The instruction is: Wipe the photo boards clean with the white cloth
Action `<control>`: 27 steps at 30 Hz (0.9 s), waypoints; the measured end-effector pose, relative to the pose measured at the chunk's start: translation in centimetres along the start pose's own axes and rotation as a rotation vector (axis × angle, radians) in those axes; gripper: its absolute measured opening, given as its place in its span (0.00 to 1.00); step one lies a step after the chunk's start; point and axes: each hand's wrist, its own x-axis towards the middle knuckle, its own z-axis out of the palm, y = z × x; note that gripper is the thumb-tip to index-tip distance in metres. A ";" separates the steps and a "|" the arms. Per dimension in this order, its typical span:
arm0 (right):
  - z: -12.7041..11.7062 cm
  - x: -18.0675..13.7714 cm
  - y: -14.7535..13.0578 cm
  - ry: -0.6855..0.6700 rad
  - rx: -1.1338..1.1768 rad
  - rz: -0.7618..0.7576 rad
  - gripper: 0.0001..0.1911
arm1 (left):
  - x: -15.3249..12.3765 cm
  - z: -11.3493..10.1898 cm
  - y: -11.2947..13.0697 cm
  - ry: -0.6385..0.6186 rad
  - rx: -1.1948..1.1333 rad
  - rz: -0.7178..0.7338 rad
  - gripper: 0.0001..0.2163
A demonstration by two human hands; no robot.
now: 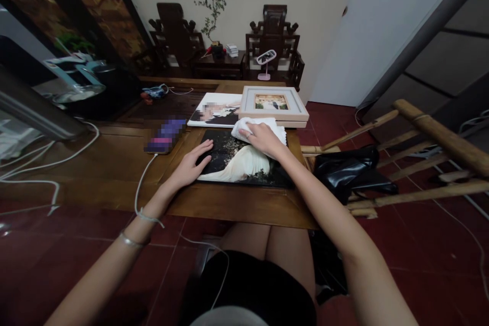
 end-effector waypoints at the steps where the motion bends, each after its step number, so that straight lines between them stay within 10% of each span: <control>1: 0.2 0.0 -0.1 0.008 -0.014 0.007 0.15 | 0.0 0.0 0.0 -0.001 0.002 0.001 0.19; 17: 1.6 -13.9 -7.6 -0.112 0.019 -0.228 0.11 | 0.1 0.0 0.4 0.006 0.044 0.017 0.19; 27: 1.5 -5.6 -4.9 -0.109 -0.161 -0.107 0.16 | 0.1 0.0 0.2 -0.015 0.037 0.012 0.19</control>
